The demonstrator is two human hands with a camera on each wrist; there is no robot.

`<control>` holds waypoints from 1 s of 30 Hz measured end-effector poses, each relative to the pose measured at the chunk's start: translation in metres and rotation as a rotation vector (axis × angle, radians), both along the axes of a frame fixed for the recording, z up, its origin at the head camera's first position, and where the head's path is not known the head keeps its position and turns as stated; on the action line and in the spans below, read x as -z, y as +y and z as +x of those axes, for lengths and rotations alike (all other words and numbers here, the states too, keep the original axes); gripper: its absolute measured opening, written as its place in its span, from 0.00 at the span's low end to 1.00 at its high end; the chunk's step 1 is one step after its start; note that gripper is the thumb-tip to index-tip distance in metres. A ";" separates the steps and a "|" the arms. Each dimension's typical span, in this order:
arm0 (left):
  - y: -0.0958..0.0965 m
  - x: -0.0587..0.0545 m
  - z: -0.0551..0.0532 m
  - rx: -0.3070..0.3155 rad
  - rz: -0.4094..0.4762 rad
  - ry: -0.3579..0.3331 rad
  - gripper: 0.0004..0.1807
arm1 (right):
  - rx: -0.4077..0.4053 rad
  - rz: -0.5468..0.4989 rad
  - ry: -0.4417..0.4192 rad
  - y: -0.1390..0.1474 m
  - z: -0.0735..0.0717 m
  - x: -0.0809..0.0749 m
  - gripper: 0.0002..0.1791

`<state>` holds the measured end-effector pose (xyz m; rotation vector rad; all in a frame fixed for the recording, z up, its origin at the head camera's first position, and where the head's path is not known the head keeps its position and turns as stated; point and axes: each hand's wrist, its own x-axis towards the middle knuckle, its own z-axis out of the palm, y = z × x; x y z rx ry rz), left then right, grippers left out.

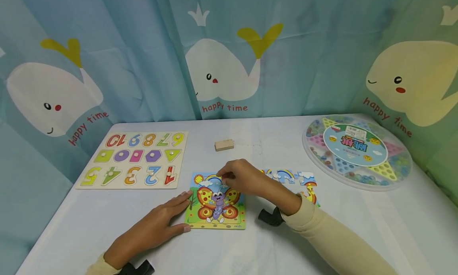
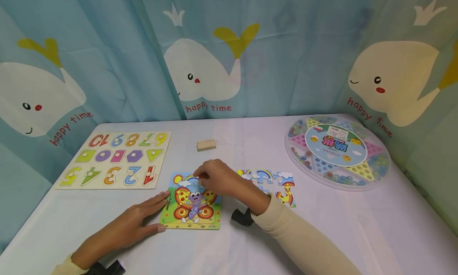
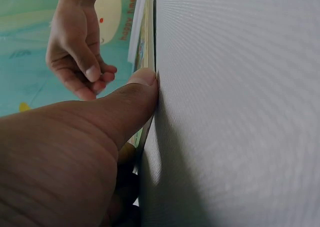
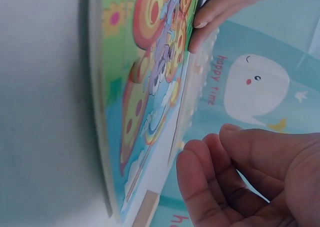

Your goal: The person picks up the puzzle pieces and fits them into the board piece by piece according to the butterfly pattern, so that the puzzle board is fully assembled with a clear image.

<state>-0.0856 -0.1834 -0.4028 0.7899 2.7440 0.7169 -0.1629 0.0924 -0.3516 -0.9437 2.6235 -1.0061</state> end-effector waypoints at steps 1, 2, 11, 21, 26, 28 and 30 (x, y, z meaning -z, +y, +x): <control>0.000 0.000 0.000 -0.001 0.000 0.000 0.39 | 0.000 -0.001 0.000 0.002 0.001 0.000 0.10; 0.000 0.000 0.000 -0.002 0.000 -0.001 0.39 | 0.002 -0.002 -0.002 0.004 0.002 0.001 0.10; -0.002 0.000 0.001 -0.006 0.001 0.003 0.39 | 0.003 -0.004 -0.007 0.026 0.006 0.007 0.10; -0.001 0.001 0.000 0.001 0.002 0.012 0.39 | -0.021 0.018 0.010 0.059 0.008 0.005 0.10; 0.000 0.001 0.000 0.002 0.007 0.007 0.39 | -0.006 -0.002 -0.033 0.072 0.012 0.009 0.11; -0.001 0.000 0.000 0.003 0.004 0.005 0.38 | 0.000 -0.015 -0.047 0.075 0.014 0.011 0.11; -0.001 0.000 0.000 0.003 0.004 0.003 0.38 | 0.003 -0.024 -0.049 0.079 0.016 0.013 0.11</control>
